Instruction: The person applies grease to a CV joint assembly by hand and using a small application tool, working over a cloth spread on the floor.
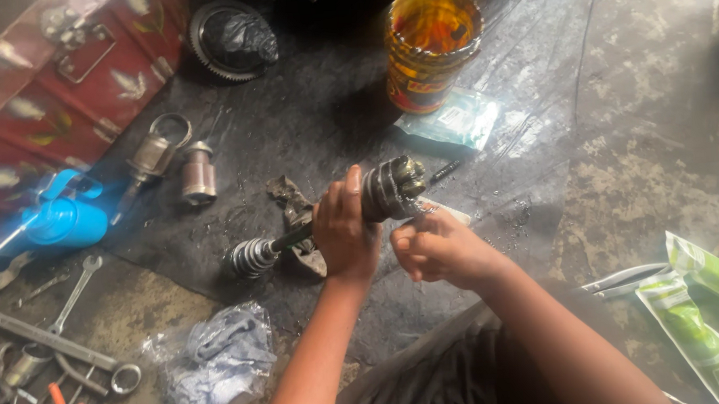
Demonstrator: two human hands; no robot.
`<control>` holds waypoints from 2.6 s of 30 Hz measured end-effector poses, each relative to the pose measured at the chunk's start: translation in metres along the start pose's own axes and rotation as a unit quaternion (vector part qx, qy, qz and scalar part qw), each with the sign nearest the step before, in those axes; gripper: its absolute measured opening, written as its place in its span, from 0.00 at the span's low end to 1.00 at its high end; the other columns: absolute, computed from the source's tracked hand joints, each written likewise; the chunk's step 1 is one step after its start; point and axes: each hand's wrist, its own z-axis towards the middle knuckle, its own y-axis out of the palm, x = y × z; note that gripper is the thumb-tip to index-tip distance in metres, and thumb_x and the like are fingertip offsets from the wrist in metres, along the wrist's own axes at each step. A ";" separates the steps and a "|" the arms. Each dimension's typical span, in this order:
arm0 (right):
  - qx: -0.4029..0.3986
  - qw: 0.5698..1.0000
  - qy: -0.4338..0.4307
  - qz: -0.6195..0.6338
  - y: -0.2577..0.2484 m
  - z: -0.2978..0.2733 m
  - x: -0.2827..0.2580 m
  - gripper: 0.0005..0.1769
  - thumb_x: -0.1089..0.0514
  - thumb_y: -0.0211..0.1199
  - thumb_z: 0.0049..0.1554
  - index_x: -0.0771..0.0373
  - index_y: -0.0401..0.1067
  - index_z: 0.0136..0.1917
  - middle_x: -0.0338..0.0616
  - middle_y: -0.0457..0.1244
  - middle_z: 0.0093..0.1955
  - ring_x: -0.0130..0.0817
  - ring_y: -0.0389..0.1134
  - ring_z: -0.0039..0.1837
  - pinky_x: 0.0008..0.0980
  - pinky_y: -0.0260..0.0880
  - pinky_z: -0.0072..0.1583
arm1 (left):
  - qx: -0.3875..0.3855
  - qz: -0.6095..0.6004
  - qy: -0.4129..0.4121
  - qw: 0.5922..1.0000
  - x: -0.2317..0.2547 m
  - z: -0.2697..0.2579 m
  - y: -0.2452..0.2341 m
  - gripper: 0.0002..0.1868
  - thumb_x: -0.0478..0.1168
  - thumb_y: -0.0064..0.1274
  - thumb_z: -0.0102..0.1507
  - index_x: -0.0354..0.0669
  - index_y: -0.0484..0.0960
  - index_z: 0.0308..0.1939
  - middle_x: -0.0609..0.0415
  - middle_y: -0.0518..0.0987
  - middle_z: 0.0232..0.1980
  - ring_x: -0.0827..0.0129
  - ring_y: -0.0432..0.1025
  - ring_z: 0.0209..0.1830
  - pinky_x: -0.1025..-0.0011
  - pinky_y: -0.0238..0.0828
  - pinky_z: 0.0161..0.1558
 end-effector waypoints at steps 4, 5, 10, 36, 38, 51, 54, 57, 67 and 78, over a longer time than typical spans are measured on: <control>-0.021 0.998 -0.054 -0.031 0.006 0.000 0.004 0.13 0.54 0.63 0.61 0.62 0.66 0.39 0.35 0.57 0.32 0.19 0.53 0.32 0.22 0.52 0.33 | -0.010 -0.043 -0.033 0.998 -0.003 0.001 -0.001 0.28 0.37 0.63 0.60 0.41 0.71 0.62 0.52 0.78 0.41 0.56 0.75 0.41 0.57 0.66 0.44; -0.010 0.995 -0.071 -0.072 0.007 0.001 0.004 0.12 0.54 0.63 0.60 0.62 0.67 0.41 0.34 0.58 0.33 0.19 0.55 0.34 0.23 0.55 0.36 | -0.010 -0.054 -0.033 0.998 -0.004 0.001 -0.004 0.29 0.37 0.63 0.59 0.41 0.71 0.63 0.52 0.78 0.42 0.55 0.76 0.41 0.58 0.67 0.44; 0.040 0.965 -0.158 -0.204 0.013 -0.001 0.010 0.07 0.59 0.62 0.62 0.66 0.71 0.46 0.33 0.61 0.36 0.21 0.60 0.40 0.27 0.63 0.42 | -0.008 -0.094 -0.040 0.995 -0.002 0.005 -0.013 0.30 0.35 0.63 0.56 0.43 0.73 0.63 0.52 0.81 0.46 0.55 0.77 0.45 0.58 0.69 0.46; 0.258 0.766 -0.083 -0.582 -0.020 0.030 -0.014 0.12 0.53 0.63 0.60 0.59 0.69 0.53 0.43 0.65 0.31 0.35 0.69 0.34 0.38 0.70 0.40 | 0.041 -0.086 -0.125 0.988 -0.033 0.028 -0.046 0.41 0.32 0.66 0.47 0.48 0.75 0.66 0.49 0.83 0.59 0.53 0.79 0.58 0.62 0.75 0.61; 0.303 0.682 0.016 -0.666 -0.039 0.034 -0.032 0.32 0.48 0.66 0.59 0.55 0.55 0.70 0.52 0.67 0.37 0.45 0.70 0.38 0.45 0.71 0.43 | 0.089 -0.133 -0.104 0.982 -0.027 0.029 -0.049 0.37 0.34 0.62 0.50 0.45 0.74 0.66 0.47 0.82 0.60 0.54 0.80 0.60 0.62 0.75 0.64; 0.300 0.197 0.158 -0.920 -0.184 0.168 -0.131 0.61 0.65 0.62 0.55 0.43 0.24 0.86 0.48 0.64 0.44 0.28 0.65 0.33 0.26 0.66 0.28 | 0.067 -0.270 -0.076 0.958 -0.026 0.037 -0.045 0.32 0.33 0.54 0.51 0.37 0.76 0.62 0.45 0.83 0.56 0.61 0.81 0.55 0.66 0.77 0.61; 0.282 0.144 0.238 -0.918 -0.166 0.178 -0.127 0.65 0.64 0.63 0.51 0.53 0.22 0.86 0.46 0.64 0.40 0.27 0.65 0.31 0.25 0.64 0.24 | 0.034 -0.280 -0.098 0.954 -0.023 0.038 -0.042 0.33 0.29 0.56 0.50 0.35 0.77 0.61 0.44 0.84 0.55 0.58 0.82 0.54 0.66 0.77 0.59; 0.264 0.123 0.287 -0.913 -0.147 0.182 -0.125 0.69 0.63 0.65 0.47 0.62 0.21 0.86 0.43 0.65 0.37 0.30 0.65 0.32 0.28 0.64 0.23 | 0.021 -0.201 -0.079 0.976 -0.024 0.039 -0.044 0.31 0.27 0.58 0.50 0.39 0.78 0.60 0.46 0.85 0.52 0.57 0.83 0.51 0.67 0.79 0.56; 0.234 -0.017 0.233 -0.944 -0.163 0.177 -0.087 0.69 0.59 0.71 0.45 0.70 0.27 0.83 0.61 0.59 0.67 0.31 0.65 0.33 0.30 0.65 0.21 | 0.070 -0.209 -0.106 0.970 -0.032 0.045 -0.049 0.28 0.31 0.56 0.54 0.43 0.76 0.60 0.47 0.85 0.51 0.58 0.83 0.49 0.67 0.80 0.55; 0.132 0.027 0.250 -0.959 -0.167 0.162 -0.070 0.55 0.53 0.68 0.42 0.73 0.54 0.78 0.43 0.67 0.39 0.33 0.66 0.34 0.29 0.57 0.29 | 0.073 -0.219 -0.111 0.967 -0.032 0.050 -0.057 0.32 0.31 0.53 0.50 0.43 0.75 0.61 0.45 0.84 0.52 0.52 0.82 0.53 0.62 0.78 0.57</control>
